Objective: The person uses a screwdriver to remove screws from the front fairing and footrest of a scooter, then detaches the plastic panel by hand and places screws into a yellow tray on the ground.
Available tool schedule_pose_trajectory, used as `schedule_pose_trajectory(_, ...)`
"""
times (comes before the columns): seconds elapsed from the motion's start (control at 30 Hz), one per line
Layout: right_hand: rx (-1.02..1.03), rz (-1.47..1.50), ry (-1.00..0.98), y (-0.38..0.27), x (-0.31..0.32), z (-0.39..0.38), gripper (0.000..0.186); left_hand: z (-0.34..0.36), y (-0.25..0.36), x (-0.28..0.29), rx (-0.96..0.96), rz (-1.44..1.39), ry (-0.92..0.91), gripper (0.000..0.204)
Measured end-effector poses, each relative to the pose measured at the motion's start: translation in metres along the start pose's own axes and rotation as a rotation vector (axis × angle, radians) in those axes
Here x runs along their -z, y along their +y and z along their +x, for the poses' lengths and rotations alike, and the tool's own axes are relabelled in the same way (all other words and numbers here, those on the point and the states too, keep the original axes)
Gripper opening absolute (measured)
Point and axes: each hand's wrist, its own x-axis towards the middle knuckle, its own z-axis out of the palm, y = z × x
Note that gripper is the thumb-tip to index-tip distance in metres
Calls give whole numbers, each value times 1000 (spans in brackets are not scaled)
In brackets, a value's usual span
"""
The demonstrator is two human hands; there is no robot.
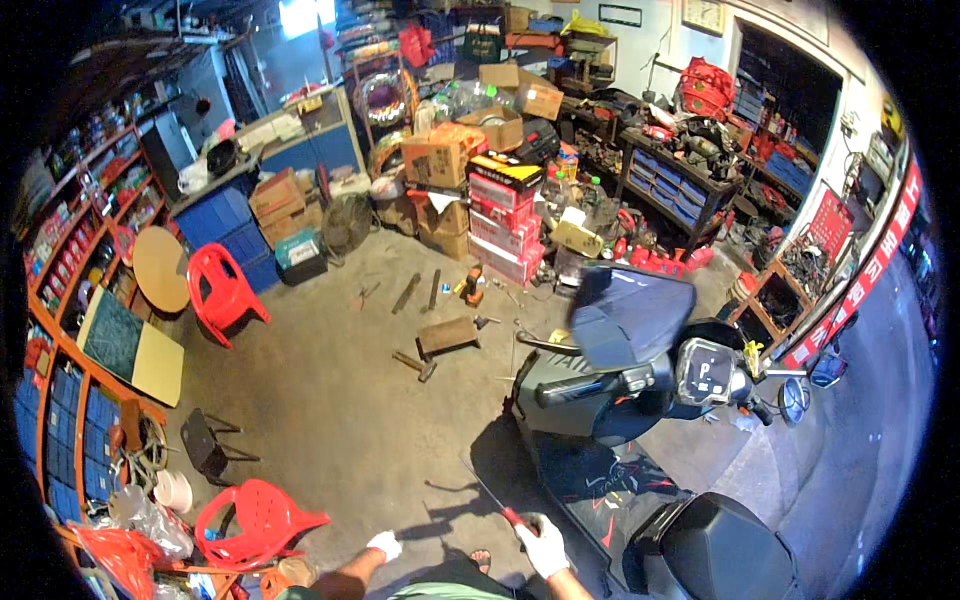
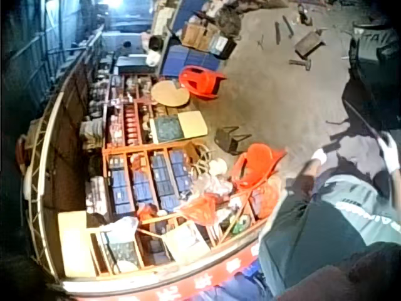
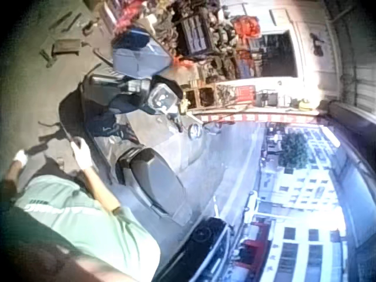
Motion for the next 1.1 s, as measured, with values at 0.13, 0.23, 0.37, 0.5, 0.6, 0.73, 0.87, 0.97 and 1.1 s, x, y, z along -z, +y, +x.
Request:
schedule_pose_trajectory(0.13,128,-174,-110,-53,-30,18,35,7,-23,28,102,-165,65,53)
schedule_pose_trajectory(0.23,58,-194,-115,-59,-44,39,34,36,-24,29,58,-236,61,52)
schedule_pose_trajectory(0.37,-128,-83,-53,-36,-56,83,33,48,33,93,-6,-391,-35,55)
schedule_pose_trajectory(0.5,-156,107,20,-42,-85,163,22,146,20,88,-160,-525,20,38)
schedule_pose_trajectory(0.6,-56,240,140,-86,-120,224,19,192,-5,133,-92,-374,22,38)
schedule_pose_trajectory(0.73,-109,50,182,-176,-119,273,35,269,-16,231,-283,-160,101,34)
schedule_pose_trajectory(0.87,-151,99,284,-219,-101,300,35,371,7,340,-113,-271,52,29)
schedule_pose_trajectory(0.97,-166,161,545,-211,-99,319,36,405,81,423,-227,-225,21,30)
schedule_pose_trajectory(1.1,-331,398,730,-220,-116,363,29,491,129,495,-453,55,9,34)
